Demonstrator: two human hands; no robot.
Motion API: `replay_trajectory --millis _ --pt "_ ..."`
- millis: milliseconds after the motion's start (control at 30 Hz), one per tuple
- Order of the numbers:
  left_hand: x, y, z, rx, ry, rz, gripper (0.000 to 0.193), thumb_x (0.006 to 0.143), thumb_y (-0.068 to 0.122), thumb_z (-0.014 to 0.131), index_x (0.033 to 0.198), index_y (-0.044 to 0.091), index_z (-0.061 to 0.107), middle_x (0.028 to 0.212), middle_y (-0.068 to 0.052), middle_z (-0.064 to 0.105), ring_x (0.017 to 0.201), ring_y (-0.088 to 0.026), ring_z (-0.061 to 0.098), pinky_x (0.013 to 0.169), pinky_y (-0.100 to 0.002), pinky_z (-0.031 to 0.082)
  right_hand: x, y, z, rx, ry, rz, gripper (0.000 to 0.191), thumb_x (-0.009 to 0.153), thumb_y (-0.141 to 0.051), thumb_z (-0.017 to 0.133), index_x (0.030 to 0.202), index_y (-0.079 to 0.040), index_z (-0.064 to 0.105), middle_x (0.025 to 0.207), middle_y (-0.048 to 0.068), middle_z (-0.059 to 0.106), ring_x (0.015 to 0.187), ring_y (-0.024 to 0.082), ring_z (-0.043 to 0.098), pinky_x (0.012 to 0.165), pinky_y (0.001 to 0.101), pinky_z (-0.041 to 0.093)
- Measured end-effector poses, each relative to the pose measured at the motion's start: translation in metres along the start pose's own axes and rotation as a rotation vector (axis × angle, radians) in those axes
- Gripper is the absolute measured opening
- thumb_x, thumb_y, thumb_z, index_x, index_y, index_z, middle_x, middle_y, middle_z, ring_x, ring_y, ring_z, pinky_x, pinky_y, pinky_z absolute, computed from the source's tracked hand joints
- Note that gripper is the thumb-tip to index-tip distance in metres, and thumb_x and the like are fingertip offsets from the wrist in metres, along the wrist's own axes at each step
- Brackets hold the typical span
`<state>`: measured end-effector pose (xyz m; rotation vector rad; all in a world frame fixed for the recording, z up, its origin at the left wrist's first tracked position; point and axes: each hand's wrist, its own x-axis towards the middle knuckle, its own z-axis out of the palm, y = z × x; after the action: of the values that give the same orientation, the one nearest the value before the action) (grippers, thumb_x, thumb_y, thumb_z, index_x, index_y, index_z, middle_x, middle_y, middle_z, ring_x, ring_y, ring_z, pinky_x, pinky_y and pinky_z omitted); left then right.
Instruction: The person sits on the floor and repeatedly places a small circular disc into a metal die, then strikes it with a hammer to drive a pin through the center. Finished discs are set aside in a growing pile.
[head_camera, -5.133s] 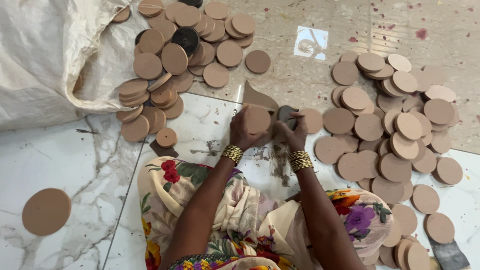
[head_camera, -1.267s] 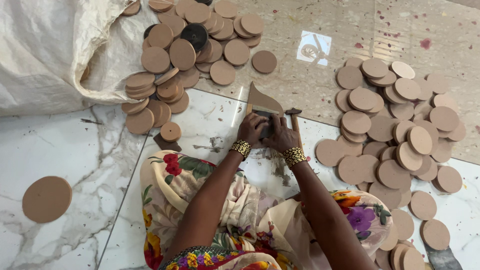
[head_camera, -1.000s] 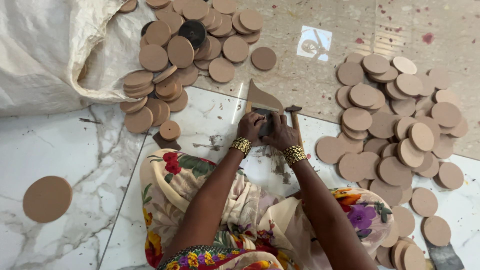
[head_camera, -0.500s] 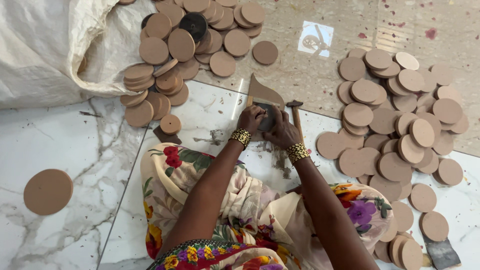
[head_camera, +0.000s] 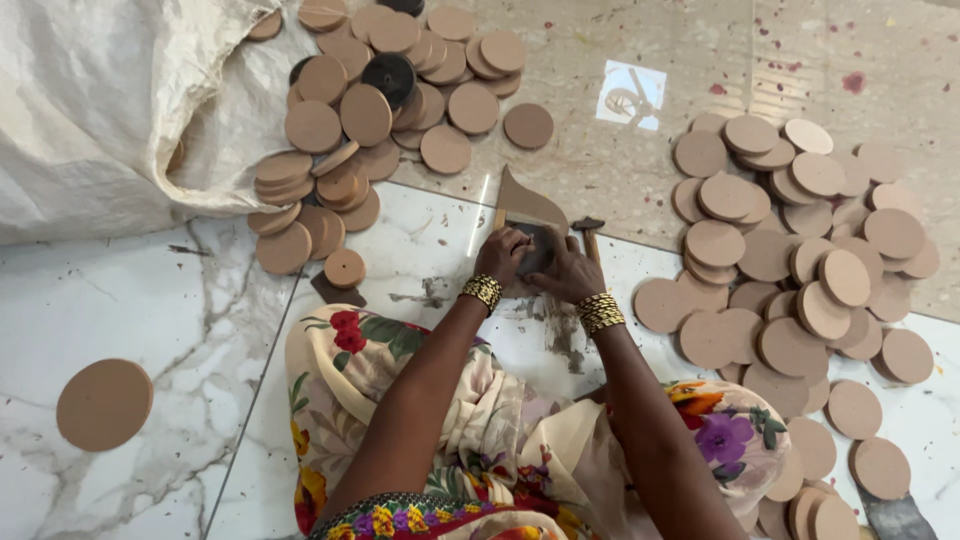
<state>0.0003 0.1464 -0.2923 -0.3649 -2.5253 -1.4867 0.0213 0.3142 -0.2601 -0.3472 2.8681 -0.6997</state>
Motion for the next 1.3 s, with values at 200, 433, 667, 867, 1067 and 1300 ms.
replay_trajectory --millis 200,433,667,867,1067,1300 --pt "-0.001 -0.002 0.002 0.038 0.030 0.032 0.015 0.080 0.007 0.075 0.092 0.005 0.066 0.094 -0.012 0.066 0.093 -0.034 0.064 0.082 -0.045 0.054 0.007 -0.017 -0.005 0.318 0.277 -0.125 0.037 0.092 -0.016 0.071 0.128 -0.011 0.067 0.112 0.011 0.069 0.088 0.030 0.070 0.078 0.0392 0.056" --pt "0.001 -0.007 -0.001 0.065 -0.038 0.043 0.015 0.080 0.009 0.077 0.086 0.004 0.065 0.090 -0.013 0.064 0.092 -0.034 0.064 0.082 -0.045 0.054 0.015 -0.024 0.003 0.384 0.338 -0.133 0.013 0.091 -0.008 0.071 0.102 -0.004 0.076 0.099 0.009 0.075 0.085 0.022 0.074 0.074 0.0325 0.058" --pt "0.003 -0.004 -0.003 -0.020 -0.052 -0.031 0.016 0.079 0.009 0.076 0.095 0.009 0.073 0.096 -0.010 0.069 0.093 -0.030 0.068 0.082 -0.041 0.057 0.004 -0.014 0.012 0.518 0.283 -0.127 0.055 0.086 -0.003 0.071 0.140 -0.009 0.060 0.111 0.011 0.070 0.094 0.023 0.072 0.079 0.0331 0.058" --pt "0.003 -0.008 -0.001 0.081 -0.048 0.019 0.016 0.078 0.006 0.077 0.092 0.007 0.069 0.095 -0.011 0.068 0.095 -0.033 0.066 0.085 -0.043 0.056 0.003 -0.014 0.019 0.380 0.367 -0.127 0.044 0.086 -0.007 0.075 0.129 -0.009 0.066 0.117 0.013 0.067 0.092 0.024 0.071 0.077 0.0348 0.059" --pt "0.003 -0.008 0.001 -0.153 -0.081 -0.132 0.021 0.079 0.006 0.080 0.096 0.007 0.067 0.094 -0.008 0.068 0.082 -0.022 0.072 0.075 -0.034 0.060 0.007 -0.014 0.019 0.361 0.400 -0.018 0.014 0.094 -0.016 0.074 0.106 -0.009 0.074 0.108 0.009 0.075 0.085 0.021 0.075 0.073 0.0338 0.061" --pt "0.006 -0.006 0.003 -0.154 -0.050 -0.146 0.029 0.080 0.008 0.084 0.101 0.006 0.064 0.095 -0.008 0.068 0.079 -0.021 0.071 0.072 -0.032 0.060 0.007 -0.018 0.013 0.387 0.376 -0.039 0.032 0.088 -0.024 0.074 0.117 -0.010 0.071 0.104 0.010 0.072 0.085 0.024 0.074 0.072 0.0339 0.060"
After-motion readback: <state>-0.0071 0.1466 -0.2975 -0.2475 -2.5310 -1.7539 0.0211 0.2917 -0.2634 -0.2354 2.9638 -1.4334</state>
